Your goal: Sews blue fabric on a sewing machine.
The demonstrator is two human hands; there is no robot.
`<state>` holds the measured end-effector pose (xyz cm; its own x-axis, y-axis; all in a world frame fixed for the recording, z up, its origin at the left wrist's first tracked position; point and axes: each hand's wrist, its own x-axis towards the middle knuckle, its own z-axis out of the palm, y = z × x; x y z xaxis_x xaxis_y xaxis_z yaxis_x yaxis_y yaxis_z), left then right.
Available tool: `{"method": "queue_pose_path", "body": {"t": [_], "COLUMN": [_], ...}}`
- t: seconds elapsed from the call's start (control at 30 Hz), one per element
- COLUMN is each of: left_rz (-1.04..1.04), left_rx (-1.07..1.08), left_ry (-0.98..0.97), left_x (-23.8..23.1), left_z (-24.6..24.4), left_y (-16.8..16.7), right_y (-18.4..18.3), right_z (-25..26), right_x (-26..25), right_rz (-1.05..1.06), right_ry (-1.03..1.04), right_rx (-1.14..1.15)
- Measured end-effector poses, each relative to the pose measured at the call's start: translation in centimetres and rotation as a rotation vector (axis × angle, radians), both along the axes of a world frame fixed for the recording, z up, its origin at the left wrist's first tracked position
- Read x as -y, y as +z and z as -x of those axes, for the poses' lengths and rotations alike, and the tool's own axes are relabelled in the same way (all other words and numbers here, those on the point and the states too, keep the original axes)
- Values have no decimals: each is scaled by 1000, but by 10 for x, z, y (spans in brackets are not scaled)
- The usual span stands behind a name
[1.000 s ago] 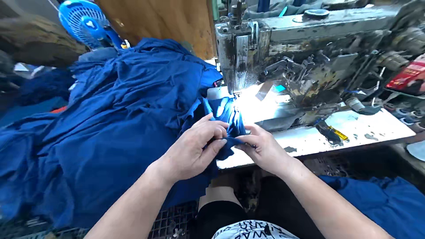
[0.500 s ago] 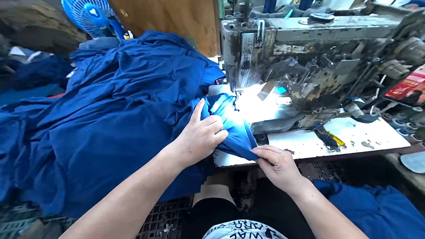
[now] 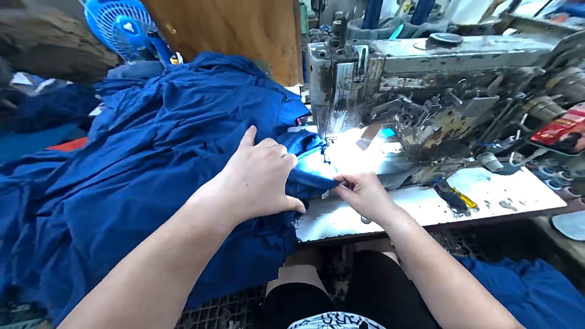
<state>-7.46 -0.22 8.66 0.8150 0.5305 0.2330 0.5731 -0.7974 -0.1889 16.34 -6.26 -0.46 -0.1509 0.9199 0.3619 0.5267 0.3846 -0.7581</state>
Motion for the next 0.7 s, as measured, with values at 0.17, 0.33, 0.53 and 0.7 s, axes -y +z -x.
{"method": "queue_pose_path", "body": {"t": [0.17, 0.33, 0.53, 0.7], "left_rz": [5, -42, -116, 26], "left_rx": [213, 204, 88, 69], "left_ry": [-299, -436, -397, -202], "left_x": [24, 22, 34, 23], "left_z": [-23, -7, -9, -24], "left_y": [-41, -75, -64, -30], "right_y": [20, -11, -32, -36], "right_z": [12, -6, -5, -1], "right_x": [40, 86, 87, 47], "right_rz": [-220, -270, -294, -273], "right_ry": [194, 75, 43, 11], "right_rx": [93, 61, -2, -9]}}
